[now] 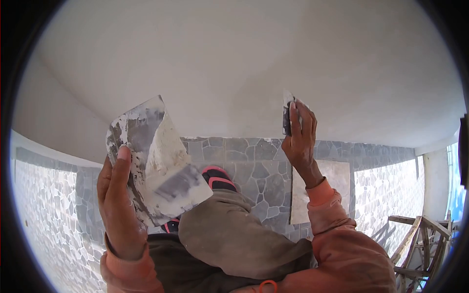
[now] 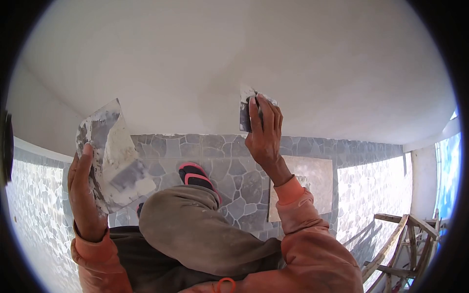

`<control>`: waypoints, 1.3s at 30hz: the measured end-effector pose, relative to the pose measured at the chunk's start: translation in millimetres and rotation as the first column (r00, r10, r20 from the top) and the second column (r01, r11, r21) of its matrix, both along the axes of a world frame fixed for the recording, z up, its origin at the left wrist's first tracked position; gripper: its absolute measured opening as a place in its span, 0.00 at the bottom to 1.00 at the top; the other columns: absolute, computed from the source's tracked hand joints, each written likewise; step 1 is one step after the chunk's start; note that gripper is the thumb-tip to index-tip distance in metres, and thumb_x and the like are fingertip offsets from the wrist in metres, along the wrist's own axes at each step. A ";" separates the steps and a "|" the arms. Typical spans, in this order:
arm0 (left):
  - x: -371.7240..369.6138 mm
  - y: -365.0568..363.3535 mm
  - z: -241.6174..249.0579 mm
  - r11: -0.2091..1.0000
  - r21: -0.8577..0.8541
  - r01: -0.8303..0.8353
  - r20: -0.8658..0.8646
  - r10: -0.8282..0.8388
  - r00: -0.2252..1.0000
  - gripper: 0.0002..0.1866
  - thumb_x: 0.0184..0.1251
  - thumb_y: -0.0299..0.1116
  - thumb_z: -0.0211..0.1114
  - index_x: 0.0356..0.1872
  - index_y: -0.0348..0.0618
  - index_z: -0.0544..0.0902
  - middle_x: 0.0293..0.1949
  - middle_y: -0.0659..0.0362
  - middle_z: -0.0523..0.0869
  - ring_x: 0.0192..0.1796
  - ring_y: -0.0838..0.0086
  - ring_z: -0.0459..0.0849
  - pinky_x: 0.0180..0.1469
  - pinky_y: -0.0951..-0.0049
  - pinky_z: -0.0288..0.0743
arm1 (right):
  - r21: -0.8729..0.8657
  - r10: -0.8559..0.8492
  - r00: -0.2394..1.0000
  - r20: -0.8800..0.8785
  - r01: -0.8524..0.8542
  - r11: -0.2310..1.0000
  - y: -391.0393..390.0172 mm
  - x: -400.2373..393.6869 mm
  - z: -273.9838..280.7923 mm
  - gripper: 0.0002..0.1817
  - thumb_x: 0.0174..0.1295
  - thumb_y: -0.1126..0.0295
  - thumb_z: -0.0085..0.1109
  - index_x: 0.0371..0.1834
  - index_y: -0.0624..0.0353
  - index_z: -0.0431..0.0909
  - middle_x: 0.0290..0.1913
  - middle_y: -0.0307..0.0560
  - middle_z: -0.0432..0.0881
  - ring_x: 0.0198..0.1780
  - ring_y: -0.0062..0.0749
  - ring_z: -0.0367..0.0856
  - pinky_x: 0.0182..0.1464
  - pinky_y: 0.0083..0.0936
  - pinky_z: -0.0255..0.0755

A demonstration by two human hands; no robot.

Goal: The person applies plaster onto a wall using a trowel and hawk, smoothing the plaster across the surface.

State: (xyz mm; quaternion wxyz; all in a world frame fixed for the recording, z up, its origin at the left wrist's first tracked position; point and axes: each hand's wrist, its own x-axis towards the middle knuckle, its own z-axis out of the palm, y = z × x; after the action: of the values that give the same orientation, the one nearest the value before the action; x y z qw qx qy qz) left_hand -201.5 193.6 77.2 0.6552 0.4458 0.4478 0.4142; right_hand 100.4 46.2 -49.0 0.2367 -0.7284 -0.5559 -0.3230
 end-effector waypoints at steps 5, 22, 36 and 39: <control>0.1 0.6 -0.4 0.999 -0.038 0.021 0.029 -0.019 0.999 0.20 0.69 0.37 0.60 0.56 0.33 0.77 0.49 0.57 0.82 0.50 0.77 0.79 0.54 0.78 0.71 | 0.172 -0.160 0.977 0.142 0.135 0.976 8.7 49.0 37.2 0.34 0.49 0.90 0.49 0.65 0.60 0.67 0.61 0.55 0.67 0.62 0.49 0.68 0.62 0.45 0.63; 6.4 3.1 0.1 0.997 -0.035 0.068 -0.071 -0.070 0.995 0.22 0.70 0.43 0.57 0.56 0.36 0.75 0.48 0.57 0.80 0.49 0.74 0.81 0.49 0.75 0.75 | -0.130 -0.034 0.995 -0.097 0.021 0.991 24.6 17.7 -138.0 0.29 0.53 0.83 0.52 0.62 0.60 0.69 0.63 0.55 0.64 0.64 0.48 0.65 0.65 0.48 0.59; 3.7 0.2 -2.2 0.999 0.046 -0.001 -0.102 0.006 0.995 0.23 0.71 0.44 0.55 0.56 0.35 0.74 0.49 0.56 0.79 0.51 0.74 0.80 0.51 0.75 0.75 | 0.165 -0.191 0.977 0.099 0.173 0.971 37.1 37.0 2.7 0.34 0.49 0.86 0.54 0.65 0.62 0.67 0.63 0.56 0.63 0.63 0.50 0.64 0.63 0.48 0.59; 5.4 -2.0 3.4 1.000 0.002 0.002 -0.109 -0.001 0.994 0.22 0.72 0.44 0.54 0.54 0.34 0.75 0.49 0.55 0.79 0.51 0.74 0.80 0.51 0.75 0.75 | 0.094 -0.155 0.975 0.157 0.141 0.986 49.9 29.8 -60.1 0.30 0.53 0.83 0.54 0.64 0.59 0.69 0.63 0.55 0.64 0.64 0.46 0.64 0.63 0.47 0.59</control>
State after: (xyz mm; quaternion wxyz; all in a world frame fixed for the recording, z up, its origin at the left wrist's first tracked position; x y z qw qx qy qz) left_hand -196.1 191.6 80.7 0.6294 0.4690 0.4821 0.3892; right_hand 130.2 96.1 -109.1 0.1951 -0.7285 -0.5039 -0.4210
